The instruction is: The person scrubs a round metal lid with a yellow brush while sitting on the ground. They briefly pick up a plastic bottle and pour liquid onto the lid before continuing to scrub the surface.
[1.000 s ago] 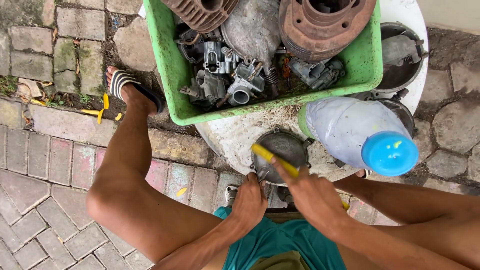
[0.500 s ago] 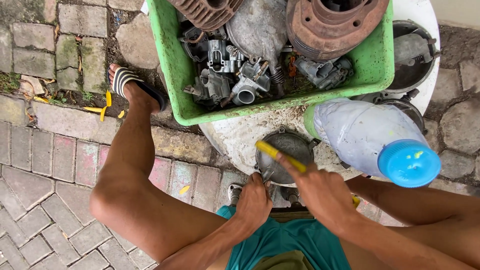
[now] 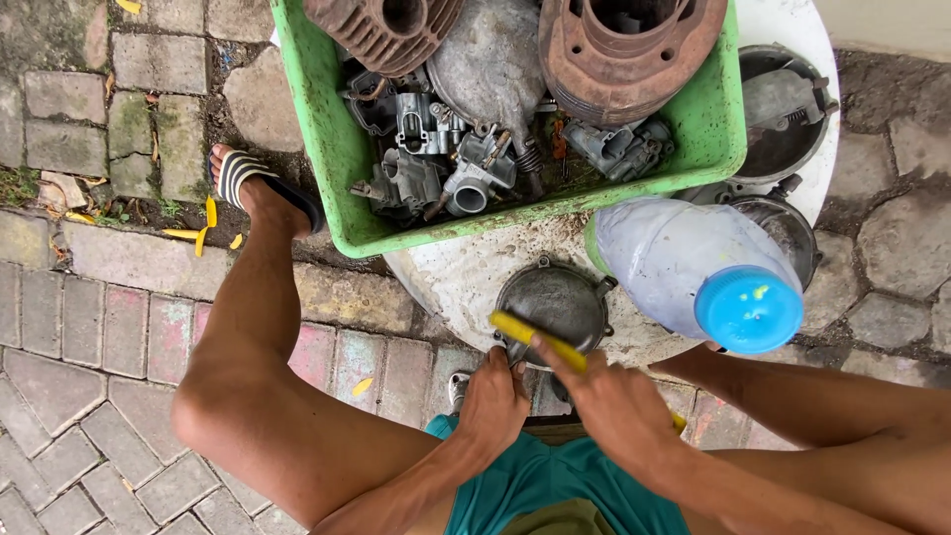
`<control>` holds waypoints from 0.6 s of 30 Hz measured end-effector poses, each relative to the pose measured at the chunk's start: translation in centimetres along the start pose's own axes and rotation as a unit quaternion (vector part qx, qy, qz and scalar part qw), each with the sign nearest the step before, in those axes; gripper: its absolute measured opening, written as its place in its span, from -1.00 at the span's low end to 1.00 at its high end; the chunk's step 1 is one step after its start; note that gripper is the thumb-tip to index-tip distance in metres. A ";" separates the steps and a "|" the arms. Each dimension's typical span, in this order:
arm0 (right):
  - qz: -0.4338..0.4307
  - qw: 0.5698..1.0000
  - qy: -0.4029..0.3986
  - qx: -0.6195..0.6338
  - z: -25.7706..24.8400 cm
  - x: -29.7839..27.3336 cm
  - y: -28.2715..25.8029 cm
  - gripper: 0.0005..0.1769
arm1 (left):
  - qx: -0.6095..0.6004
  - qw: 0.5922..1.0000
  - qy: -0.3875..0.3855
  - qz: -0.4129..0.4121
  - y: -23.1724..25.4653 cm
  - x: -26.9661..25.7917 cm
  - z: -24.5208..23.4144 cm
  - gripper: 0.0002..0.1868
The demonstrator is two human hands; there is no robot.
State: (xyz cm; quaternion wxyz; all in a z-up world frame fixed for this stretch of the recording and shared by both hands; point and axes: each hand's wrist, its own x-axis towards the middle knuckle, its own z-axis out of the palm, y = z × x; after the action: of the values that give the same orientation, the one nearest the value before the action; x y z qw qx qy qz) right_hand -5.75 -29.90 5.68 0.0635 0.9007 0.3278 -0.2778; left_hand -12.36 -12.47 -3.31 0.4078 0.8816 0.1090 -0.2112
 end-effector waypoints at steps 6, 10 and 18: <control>0.109 0.988 0.096 -0.046 -1.0 0.6 3.6 -0.14 | 0.031 0.999 -0.001 -0.018 -0.8 0.2 0.9 -0.87; 0.042 0.999 -0.021 -0.018 0.5 -0.9 1.4 -0.13 | 0.029 0.999 -0.002 -0.016 -0.2 0.2 0.5 -0.89; 0.043 0.998 0.038 -0.024 2.1 -1.3 2.2 -0.12 | 0.045 0.999 -0.006 -0.027 -0.2 0.2 0.4 -0.88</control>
State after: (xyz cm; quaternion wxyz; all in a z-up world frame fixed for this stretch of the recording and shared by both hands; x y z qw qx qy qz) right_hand -6.11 -32.97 4.48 0.0846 0.9220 0.2976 -0.2326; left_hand -12.31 -12.63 -3.76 0.3625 0.8946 0.1203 -0.2320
